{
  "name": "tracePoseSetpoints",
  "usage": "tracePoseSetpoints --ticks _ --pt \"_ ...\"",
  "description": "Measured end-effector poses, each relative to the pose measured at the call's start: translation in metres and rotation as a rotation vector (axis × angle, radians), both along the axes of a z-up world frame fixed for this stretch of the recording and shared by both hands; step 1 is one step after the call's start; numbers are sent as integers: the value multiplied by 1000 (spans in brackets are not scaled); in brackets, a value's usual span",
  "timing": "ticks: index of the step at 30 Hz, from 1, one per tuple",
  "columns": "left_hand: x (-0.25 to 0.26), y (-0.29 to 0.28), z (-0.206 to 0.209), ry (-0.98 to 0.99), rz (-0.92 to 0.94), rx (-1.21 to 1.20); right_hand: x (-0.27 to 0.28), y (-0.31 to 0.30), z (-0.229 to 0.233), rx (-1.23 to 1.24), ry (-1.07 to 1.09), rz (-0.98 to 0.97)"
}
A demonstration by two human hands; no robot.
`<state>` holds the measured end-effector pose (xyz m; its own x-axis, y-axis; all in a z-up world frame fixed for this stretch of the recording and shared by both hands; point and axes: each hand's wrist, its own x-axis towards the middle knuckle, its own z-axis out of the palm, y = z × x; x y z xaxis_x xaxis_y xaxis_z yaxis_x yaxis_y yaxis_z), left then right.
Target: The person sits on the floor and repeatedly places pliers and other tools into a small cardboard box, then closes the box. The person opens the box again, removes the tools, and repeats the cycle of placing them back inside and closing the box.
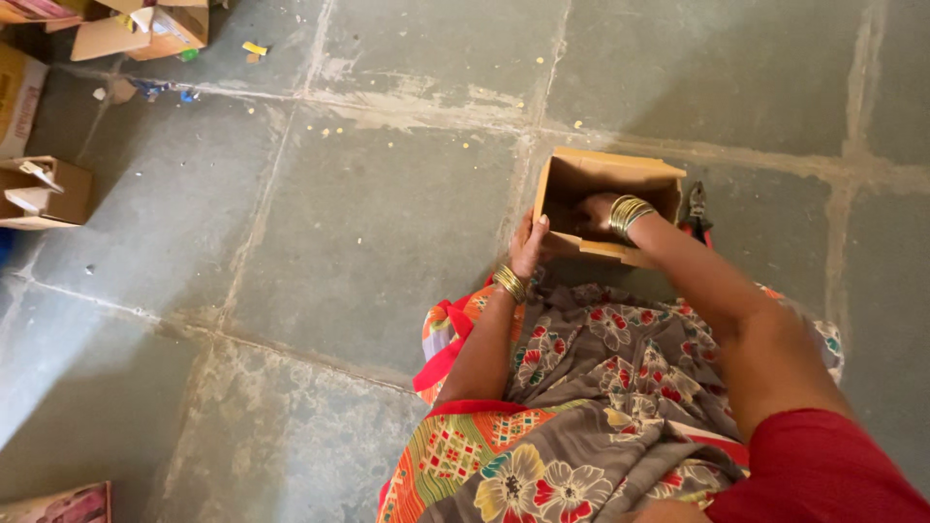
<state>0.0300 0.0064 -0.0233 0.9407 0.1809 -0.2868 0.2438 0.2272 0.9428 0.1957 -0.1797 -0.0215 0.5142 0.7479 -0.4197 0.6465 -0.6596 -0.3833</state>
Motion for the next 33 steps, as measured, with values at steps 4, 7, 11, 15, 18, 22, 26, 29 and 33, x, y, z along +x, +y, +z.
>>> tracePoseSetpoints --ticks 4,7,11,15,18,22,26,29,33 --pt "0 -2 19 22 -26 -39 7 -6 -26 -165 0 -120" --pt "4 -3 20 34 -9 -41 3 -5 -36 -223 11 -154" --pt "7 -5 19 -11 -8 -28 -2 -1 -41 -244 32 -165" --pt "4 -6 23 -18 -1 -6 -1 4 -42 -246 24 -168" --pt "4 -5 26 7 -5 -24 3 4 -42 -256 10 -183" --pt "5 -7 26 3 1 -37 -1 1 -45 -266 27 -190" --pt "3 -8 23 12 6 -31 -7 5 -45 -274 59 -162" --pt "4 -8 20 21 7 -50 -13 10 -46 -268 81 -141" --pt "5 -9 14 -18 1 -13 -21 8 -48 -279 111 -144"
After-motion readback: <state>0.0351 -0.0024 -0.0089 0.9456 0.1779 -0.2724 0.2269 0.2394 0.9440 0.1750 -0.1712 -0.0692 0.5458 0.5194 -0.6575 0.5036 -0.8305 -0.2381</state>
